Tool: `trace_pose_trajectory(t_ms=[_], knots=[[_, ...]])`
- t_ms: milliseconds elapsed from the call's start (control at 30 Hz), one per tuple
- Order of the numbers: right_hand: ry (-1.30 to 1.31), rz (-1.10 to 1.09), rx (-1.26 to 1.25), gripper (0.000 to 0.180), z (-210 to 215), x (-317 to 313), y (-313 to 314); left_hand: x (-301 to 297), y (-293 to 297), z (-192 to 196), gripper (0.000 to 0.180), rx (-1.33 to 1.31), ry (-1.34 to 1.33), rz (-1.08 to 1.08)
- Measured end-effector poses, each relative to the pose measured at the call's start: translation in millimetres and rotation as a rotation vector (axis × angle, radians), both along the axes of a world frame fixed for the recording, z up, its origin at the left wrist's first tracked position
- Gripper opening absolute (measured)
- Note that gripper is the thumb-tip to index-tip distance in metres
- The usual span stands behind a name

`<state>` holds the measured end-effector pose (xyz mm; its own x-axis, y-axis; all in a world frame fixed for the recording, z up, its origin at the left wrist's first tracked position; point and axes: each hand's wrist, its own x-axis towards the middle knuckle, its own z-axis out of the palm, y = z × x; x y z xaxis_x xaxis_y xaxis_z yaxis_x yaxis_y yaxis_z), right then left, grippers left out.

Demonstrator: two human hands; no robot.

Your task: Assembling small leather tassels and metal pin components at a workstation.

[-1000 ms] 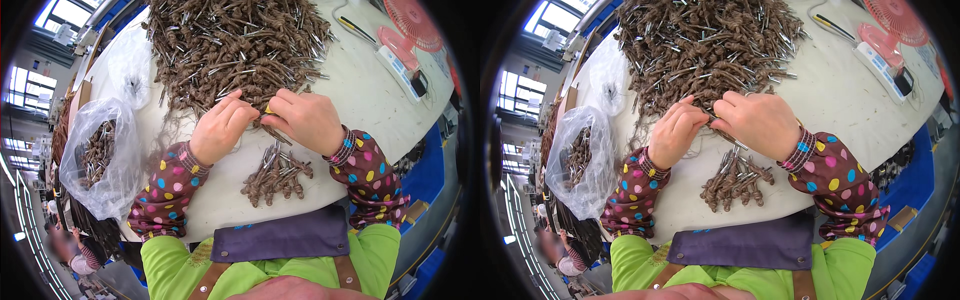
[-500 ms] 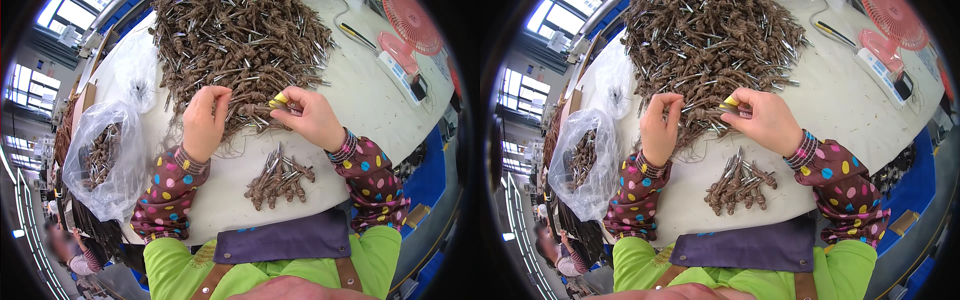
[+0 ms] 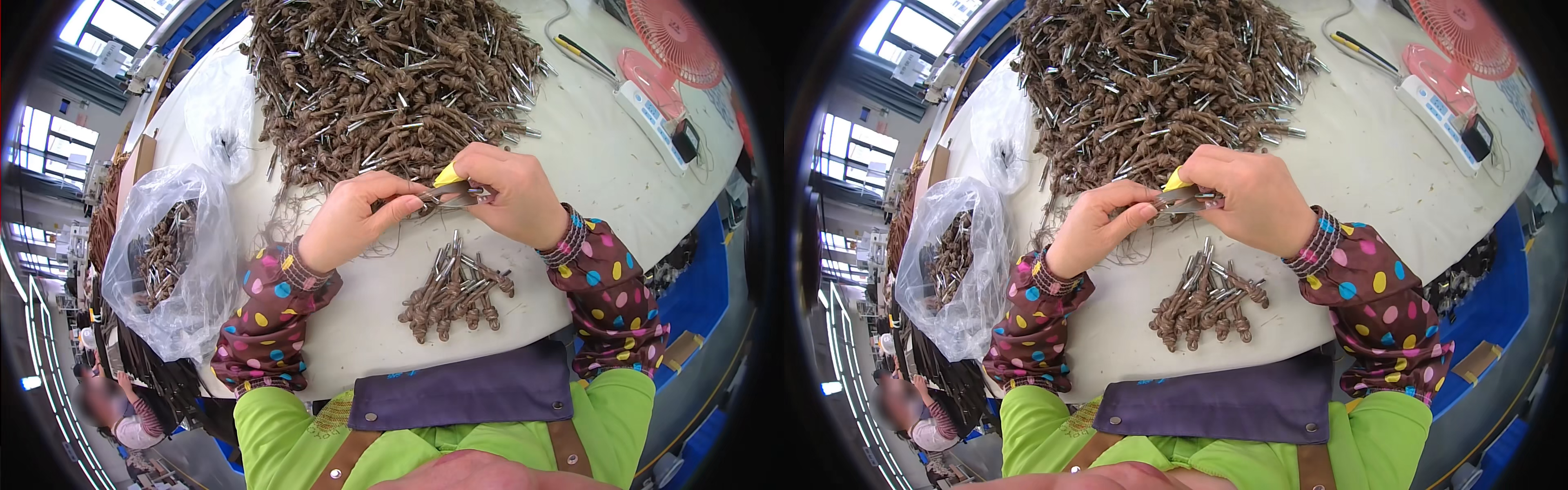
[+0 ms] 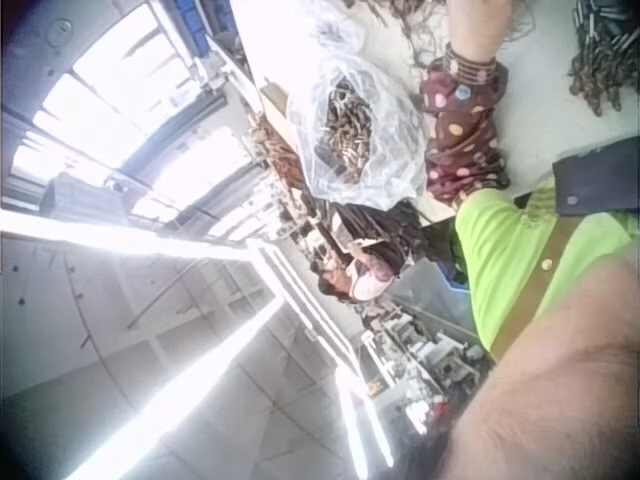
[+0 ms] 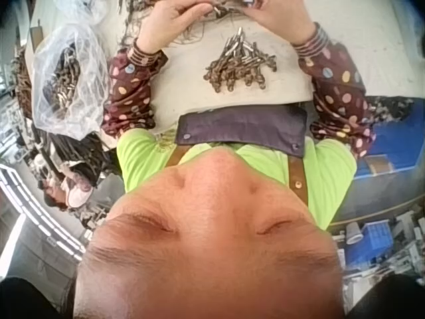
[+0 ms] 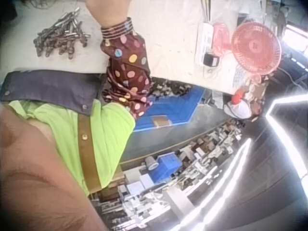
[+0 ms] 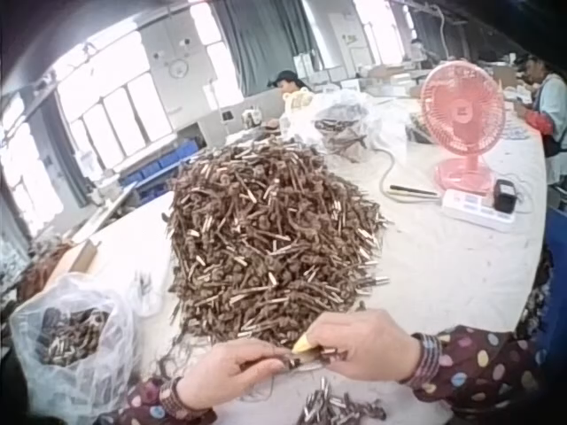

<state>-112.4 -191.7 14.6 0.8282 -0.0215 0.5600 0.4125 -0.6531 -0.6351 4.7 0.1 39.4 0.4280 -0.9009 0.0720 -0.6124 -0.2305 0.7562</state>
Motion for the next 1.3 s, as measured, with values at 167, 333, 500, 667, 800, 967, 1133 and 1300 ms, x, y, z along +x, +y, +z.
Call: trace_pose_trajectory(t_ms=[167, 333, 500, 667, 800, 967, 1133, 1300], knots=[[0.049, 0.022, 0.075, 0.02, -1.3, 0.8, 2.5, -6.6, -0.7, 2.6, 0.016, -0.049, -0.007, 0.075], [0.249, 0.057, 0.264, 0.018, 3.4, -1.1, -1.5, -5.7, 2.9, -4.7, 0.01, -0.068, 0.028, 0.055], [0.376, 0.244, 0.379, 0.02, 2.3, 1.3, -4.8, -5.5, 5.1, -25.0, 0.007, -0.279, 0.773, -0.172], [0.28, 0.222, 0.304, 0.021, 1.8, 1.2, -2.7, -11.2, 1.6, -28.6, 0.011, -0.3, 0.935, -0.208], [0.164, 0.067, 0.204, 0.028, 8.9, -1.8, 2.5, -8.1, 0.9, -36.4, 0.013, -0.327, 0.95, -0.206], [0.167, -0.051, 0.254, 0.029, 14.9, -8.3, 0.9, -7.8, -3.7, -38.7, 0.012, -0.413, 0.664, -0.05], [0.225, 0.044, 0.036, 0.028, 4.0, -6.1, 10.0, -8.3, -3.2, -37.7, 0.01, -0.375, 0.467, 0.055], [0.215, 0.007, -0.036, 0.023, 0.9, -6.6, 13.6, -11.5, -0.2, -37.8, 0.01, -0.243, 0.217, 0.147]])
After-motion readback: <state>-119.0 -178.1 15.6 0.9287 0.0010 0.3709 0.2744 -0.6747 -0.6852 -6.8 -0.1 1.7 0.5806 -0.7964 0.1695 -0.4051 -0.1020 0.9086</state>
